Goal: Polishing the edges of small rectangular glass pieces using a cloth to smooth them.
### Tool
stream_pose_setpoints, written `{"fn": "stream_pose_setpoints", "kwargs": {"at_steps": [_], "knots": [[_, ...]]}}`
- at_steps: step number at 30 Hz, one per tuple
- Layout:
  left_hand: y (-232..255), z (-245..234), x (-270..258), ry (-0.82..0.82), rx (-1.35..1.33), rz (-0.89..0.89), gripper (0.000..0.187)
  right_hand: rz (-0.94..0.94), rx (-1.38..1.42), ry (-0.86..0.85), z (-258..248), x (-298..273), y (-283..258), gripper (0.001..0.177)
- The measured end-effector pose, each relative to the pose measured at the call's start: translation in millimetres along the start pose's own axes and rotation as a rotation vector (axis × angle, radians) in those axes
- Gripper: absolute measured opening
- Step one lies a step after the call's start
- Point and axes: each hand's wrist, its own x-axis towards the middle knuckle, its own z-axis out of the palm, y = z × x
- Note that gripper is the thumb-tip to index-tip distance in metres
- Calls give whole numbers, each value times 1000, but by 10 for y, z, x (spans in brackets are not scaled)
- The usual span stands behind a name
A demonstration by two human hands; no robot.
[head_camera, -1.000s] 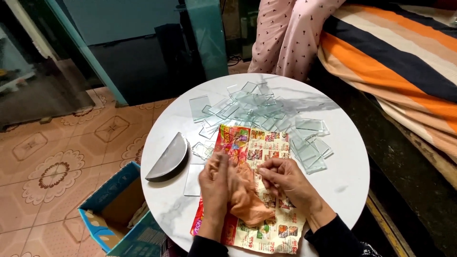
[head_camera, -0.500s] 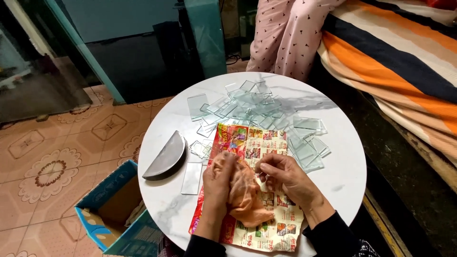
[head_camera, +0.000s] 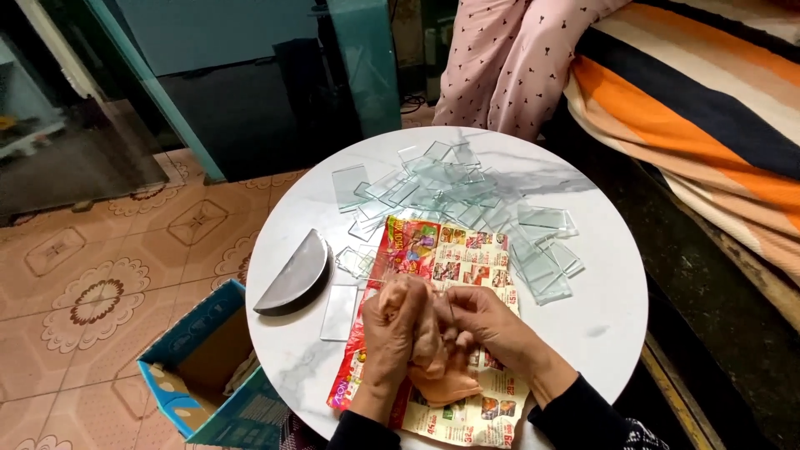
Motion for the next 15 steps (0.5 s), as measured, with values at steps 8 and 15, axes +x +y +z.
{"fn": "stream_pose_setpoints", "kwargs": {"at_steps": [8, 15], "knots": [[62, 30, 28, 131, 193, 38, 37, -187, -54, 53, -8, -34, -72, 18], [-60, 53, 85, 39, 203, -127, 19, -397, -153, 157, -46, -9, -11, 13]]}}
